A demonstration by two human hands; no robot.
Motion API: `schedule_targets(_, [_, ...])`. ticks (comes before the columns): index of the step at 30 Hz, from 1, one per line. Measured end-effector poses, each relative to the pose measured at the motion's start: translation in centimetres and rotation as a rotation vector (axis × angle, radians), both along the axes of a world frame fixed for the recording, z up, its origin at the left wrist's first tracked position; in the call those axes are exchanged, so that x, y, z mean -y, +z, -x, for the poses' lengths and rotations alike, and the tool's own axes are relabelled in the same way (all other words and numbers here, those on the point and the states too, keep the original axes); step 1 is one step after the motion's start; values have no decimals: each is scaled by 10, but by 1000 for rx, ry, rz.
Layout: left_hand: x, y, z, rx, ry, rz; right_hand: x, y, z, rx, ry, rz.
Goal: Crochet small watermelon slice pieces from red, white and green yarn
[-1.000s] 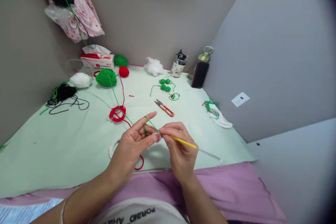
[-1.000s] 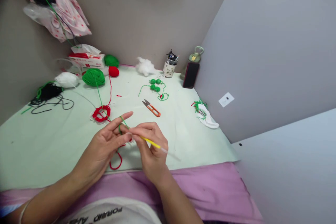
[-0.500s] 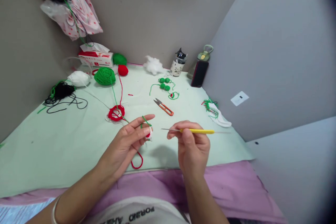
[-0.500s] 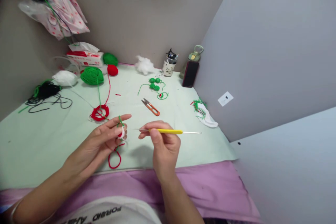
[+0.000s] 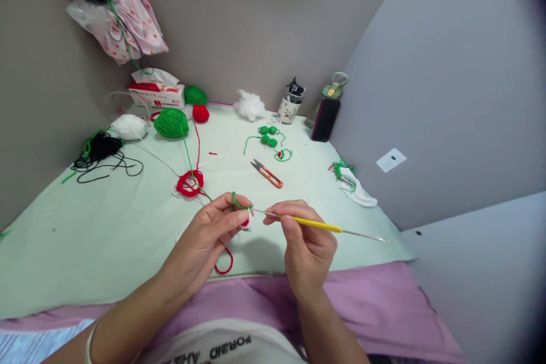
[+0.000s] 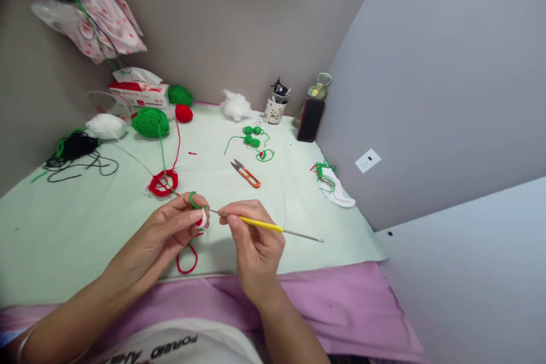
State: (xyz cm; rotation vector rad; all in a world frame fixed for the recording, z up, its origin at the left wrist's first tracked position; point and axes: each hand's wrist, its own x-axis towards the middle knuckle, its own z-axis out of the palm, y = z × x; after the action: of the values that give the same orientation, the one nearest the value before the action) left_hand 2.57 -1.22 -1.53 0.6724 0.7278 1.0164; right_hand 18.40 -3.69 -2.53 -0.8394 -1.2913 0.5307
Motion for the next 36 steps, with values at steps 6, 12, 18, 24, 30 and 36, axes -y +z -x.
schedule_targets(6, [0, 0, 1, 0, -2, 3, 1, 0, 1, 23, -9, -15])
schedule_targets(12, [0, 1, 1, -8, -2, 3, -1, -2, 1, 48, -27, -33])
schedule_targets(18, [0, -1, 0, -12, 12, -3, 4, -5, -1, 270, -71, -149])
schedule_targets(24, [3, 5, -3, -13, 11, -32, 4, -11, 6, 464, -173, -304])
schedule_targets(30, [3, 7, -4, -28, -16, 5, -2, -10, 7, 101, -43, -94])
schedule_targets(36, [4, 1, -6, -33, 29, -43, -1, -19, 6, 499, -203, -254])
